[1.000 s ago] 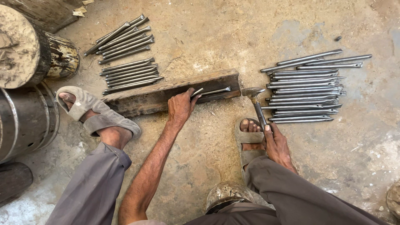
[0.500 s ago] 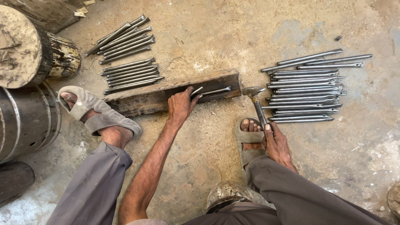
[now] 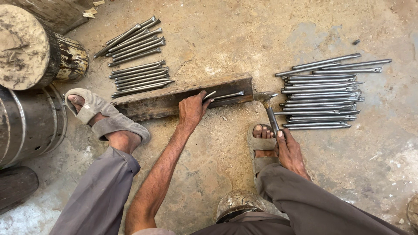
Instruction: The person repeatedly picks metal rods from a pile, places them on a wooden block, and strikes them with a hammer to shape the ends. The shaped rods are set aside in a separate pile. The process is repeated for multiple rods throughout the clip.
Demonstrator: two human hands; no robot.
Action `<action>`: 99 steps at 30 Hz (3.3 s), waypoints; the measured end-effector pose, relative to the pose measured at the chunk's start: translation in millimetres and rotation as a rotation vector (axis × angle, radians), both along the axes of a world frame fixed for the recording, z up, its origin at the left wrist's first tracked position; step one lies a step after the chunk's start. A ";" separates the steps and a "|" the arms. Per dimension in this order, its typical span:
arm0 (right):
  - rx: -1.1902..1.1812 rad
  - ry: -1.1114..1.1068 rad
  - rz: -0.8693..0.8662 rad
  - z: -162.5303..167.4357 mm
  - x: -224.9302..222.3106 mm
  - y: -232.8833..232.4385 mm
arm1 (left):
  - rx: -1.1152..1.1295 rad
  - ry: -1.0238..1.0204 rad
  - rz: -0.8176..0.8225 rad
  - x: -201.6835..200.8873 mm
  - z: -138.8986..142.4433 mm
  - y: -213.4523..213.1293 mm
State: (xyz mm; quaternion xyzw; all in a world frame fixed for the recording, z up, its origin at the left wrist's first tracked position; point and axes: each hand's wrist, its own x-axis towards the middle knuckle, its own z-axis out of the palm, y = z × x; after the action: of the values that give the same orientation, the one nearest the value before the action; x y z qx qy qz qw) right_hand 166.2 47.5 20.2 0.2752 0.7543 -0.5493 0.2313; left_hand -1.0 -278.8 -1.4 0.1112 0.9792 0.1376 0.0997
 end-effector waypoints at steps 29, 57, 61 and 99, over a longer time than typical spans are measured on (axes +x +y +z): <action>0.022 0.029 0.003 -7.1 4.4 7.9 | 0.500 0.078 -0.007 12.9 -43.5 91.7; 0.107 -0.021 0.031 -19.1 8.7 11.7 | 0.425 0.187 -0.067 15.5 -56.6 91.4; 0.077 0.001 0.024 -20.0 11.0 12.3 | 0.413 0.163 -0.062 16.0 -60.4 92.1; 0.085 -0.003 0.032 -15.4 9.7 8.3 | 0.409 0.403 -0.211 19.0 -65.2 89.8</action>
State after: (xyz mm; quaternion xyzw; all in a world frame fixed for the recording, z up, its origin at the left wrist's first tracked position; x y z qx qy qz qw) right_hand 175.9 55.7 4.8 0.2736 0.7809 -0.5126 0.2293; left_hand 18.0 -189.1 -66.6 0.2552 0.9142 0.2959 -0.1074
